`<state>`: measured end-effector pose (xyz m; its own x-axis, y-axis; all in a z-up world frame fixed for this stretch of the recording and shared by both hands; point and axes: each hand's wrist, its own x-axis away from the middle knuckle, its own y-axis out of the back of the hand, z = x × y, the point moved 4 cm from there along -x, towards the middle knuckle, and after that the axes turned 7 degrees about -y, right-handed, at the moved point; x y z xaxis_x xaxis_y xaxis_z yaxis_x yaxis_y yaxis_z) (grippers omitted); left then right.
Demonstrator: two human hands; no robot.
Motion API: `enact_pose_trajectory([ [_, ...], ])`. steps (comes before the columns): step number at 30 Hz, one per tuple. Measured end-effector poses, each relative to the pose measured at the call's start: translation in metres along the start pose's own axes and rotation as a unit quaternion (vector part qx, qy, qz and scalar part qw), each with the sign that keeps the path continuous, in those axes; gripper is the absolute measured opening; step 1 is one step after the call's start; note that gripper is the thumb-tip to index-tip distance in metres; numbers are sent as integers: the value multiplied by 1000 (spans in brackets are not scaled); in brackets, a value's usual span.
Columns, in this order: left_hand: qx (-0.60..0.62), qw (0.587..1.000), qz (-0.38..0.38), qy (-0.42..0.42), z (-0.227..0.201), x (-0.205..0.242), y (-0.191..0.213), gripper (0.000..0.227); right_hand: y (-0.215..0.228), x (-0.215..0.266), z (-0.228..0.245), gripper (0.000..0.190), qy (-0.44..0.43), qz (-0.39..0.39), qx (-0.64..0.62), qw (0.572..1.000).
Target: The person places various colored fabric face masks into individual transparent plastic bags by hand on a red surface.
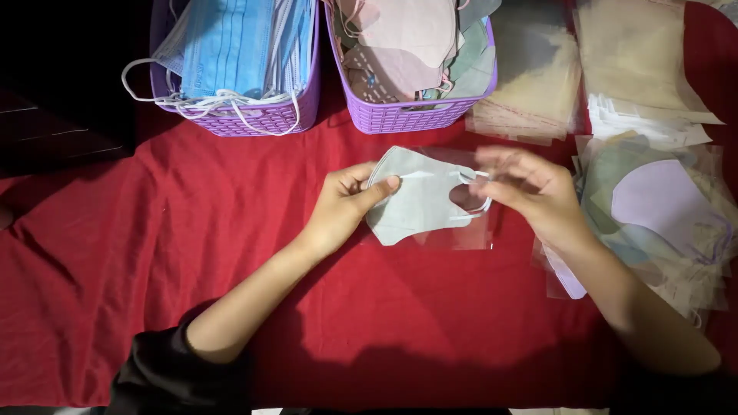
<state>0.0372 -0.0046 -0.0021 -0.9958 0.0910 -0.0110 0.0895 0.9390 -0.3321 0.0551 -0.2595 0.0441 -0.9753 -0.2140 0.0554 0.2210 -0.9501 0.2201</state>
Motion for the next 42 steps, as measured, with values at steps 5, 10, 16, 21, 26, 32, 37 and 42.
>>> enact_pose_trajectory([
  [5, -19, 1000, 4, 2, -1, 2, 1, 17, 4, -5, -5, 21, -35, -1, 6, 999],
  [10, -40, 999, -4, 6, 15, -1, 12, 18, 5, -6, -3, 40, -8, 20, -3, 1000],
  [16, -84, 996, 14, 7, -10, 12, -11, 32, 37, 2, 0, 18, 14, 10, -24, 1000],
  [21, -383, 880, 221, -172, -15, 24, -27, 46, 115, 21, 28, 24, 5, -40, 54, 998],
  [26, -588, 714, 253, -282, 11, 35, -37, 72, 188, 48, 26, 25, -70, -126, 216, 966],
  [32, -665, 631, 218, -335, 15, 34, -44, 80, 270, 53, -51, 24, -87, -217, 432, 871],
  [37, -688, 614, 215, -322, 18, 35, -43, 81, 270, 58, -72, 31, -128, -265, 367, 883],
  [42, -703, 593, 211, -332, 16, 36, -45, 81, 258, 57, -57, 17, -63, -298, 368, 879],
])
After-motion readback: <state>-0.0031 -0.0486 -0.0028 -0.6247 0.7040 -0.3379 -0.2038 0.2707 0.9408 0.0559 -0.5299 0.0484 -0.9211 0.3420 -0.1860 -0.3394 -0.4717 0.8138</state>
